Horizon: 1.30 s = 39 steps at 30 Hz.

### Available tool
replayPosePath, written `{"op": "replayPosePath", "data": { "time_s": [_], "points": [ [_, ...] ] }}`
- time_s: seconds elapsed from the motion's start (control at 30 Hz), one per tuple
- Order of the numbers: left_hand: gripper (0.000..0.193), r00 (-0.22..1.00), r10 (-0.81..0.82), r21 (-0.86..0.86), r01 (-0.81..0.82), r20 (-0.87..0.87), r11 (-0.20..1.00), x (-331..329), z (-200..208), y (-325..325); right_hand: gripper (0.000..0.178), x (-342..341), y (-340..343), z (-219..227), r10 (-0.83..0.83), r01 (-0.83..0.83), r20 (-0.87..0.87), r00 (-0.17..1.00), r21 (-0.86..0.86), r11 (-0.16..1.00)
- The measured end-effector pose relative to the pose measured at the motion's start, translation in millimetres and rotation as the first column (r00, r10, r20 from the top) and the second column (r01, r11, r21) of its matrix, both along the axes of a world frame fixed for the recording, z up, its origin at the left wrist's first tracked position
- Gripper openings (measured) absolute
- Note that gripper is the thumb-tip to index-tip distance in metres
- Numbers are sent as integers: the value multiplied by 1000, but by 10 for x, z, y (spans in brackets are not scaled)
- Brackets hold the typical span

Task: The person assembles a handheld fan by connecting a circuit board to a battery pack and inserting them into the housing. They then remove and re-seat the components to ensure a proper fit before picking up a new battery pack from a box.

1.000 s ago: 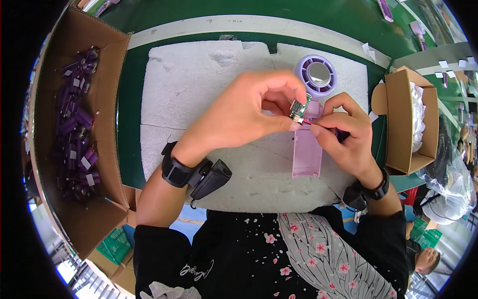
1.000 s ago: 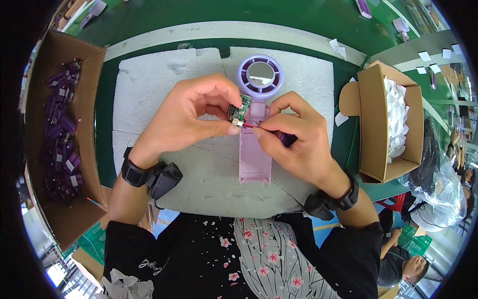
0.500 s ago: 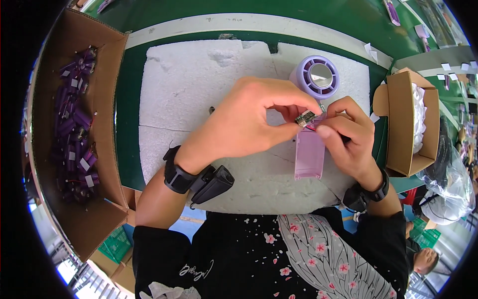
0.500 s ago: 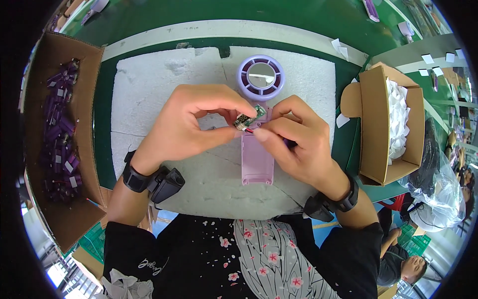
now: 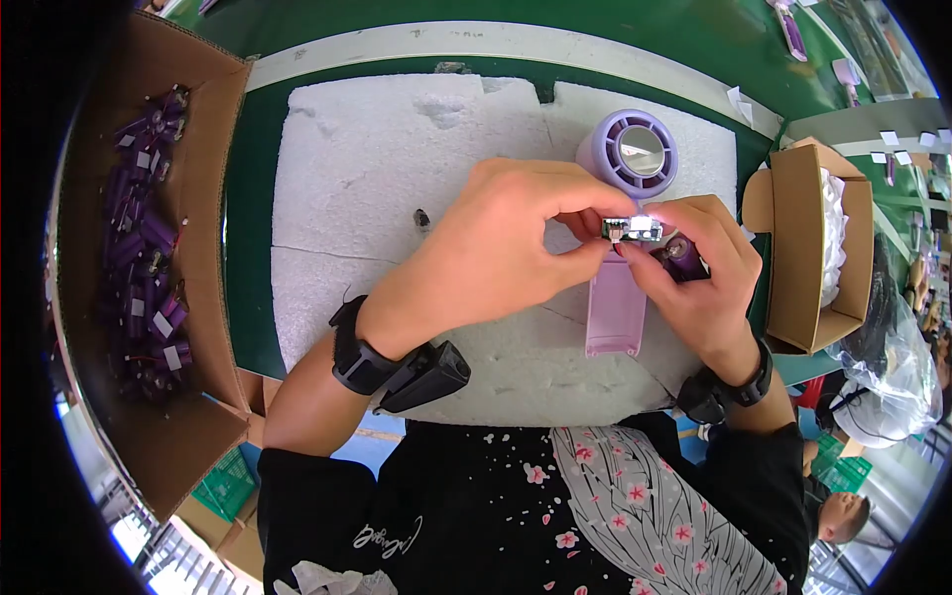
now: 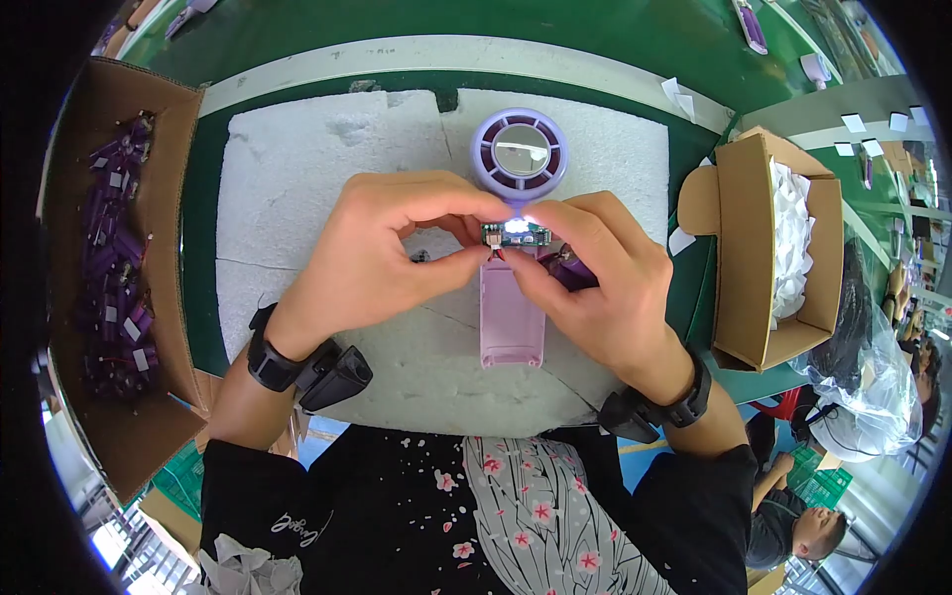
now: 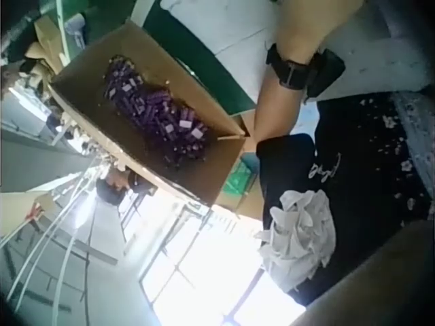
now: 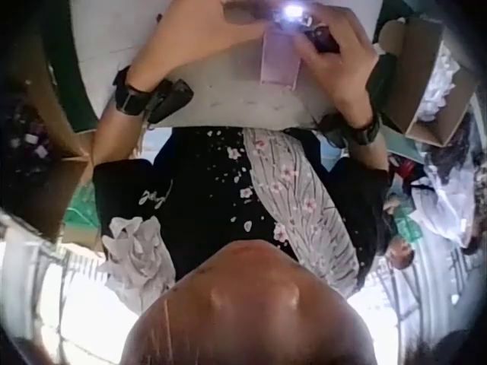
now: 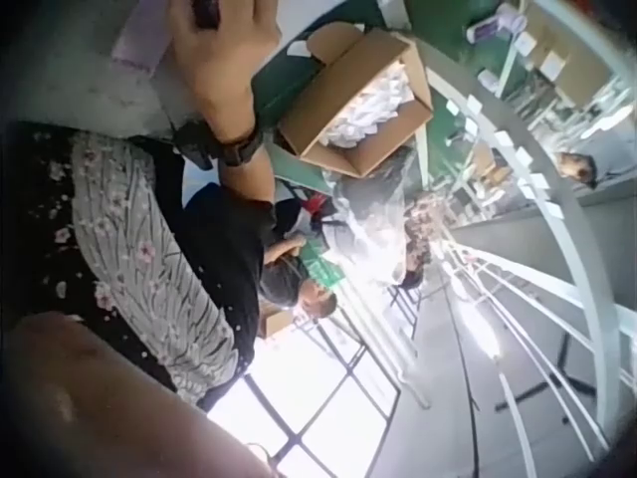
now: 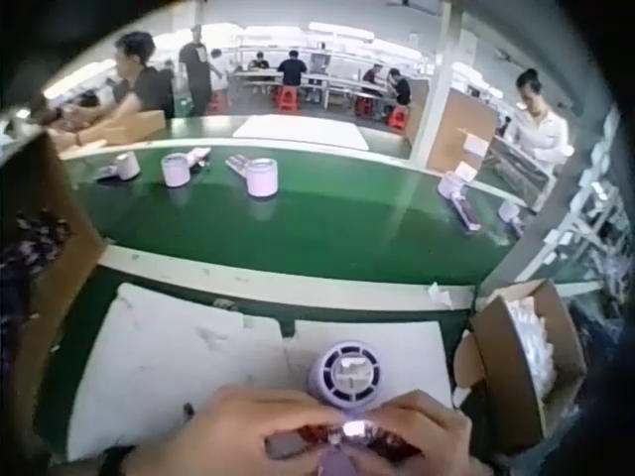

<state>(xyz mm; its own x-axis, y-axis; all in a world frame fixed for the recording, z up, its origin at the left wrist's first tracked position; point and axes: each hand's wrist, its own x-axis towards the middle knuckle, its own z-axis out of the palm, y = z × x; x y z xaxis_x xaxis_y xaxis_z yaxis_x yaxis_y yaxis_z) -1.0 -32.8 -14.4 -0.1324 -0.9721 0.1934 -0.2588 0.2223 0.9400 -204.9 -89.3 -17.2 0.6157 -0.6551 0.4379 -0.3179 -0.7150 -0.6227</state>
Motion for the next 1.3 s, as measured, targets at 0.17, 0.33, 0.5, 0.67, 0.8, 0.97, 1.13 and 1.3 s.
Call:
{"op": "replayPosePath", "data": {
  "time_s": [0.17,0.33,0.5,0.67,0.8,0.97,1.13,1.3],
  "points": [
    [33,997,24,-39,-21,74,999,-3,-9,22,42,5,-13,-19,5,-4,24,1000,-7,1000],
    [28,985,100,-126,-82,141,989,-63,4,48,44,16,0,28,-11,11,-1,1000,-8,1000],
    [25,977,137,-176,-108,165,978,-88,-14,47,39,16,9,43,-36,36,-26,999,-14,999],
    [22,971,145,-195,-107,188,975,-102,-29,49,36,22,22,36,-66,66,-29,997,1,998],
    [24,983,116,-99,-103,143,990,-92,-47,73,34,14,-4,16,-38,38,-7,999,37,999],
    [29,999,34,20,-33,-41,999,-25,-18,18,29,-37,-43,160,-40,53,-84,996,154,987],
    [41,995,-96,274,87,20,958,-1,74,-5,24,-90,-49,205,-14,53,-142,990,275,960],
    [44,987,-112,303,141,-112,943,-28,34,9,23,-114,-73,166,70,-33,-135,988,264,964]
  ]
}}
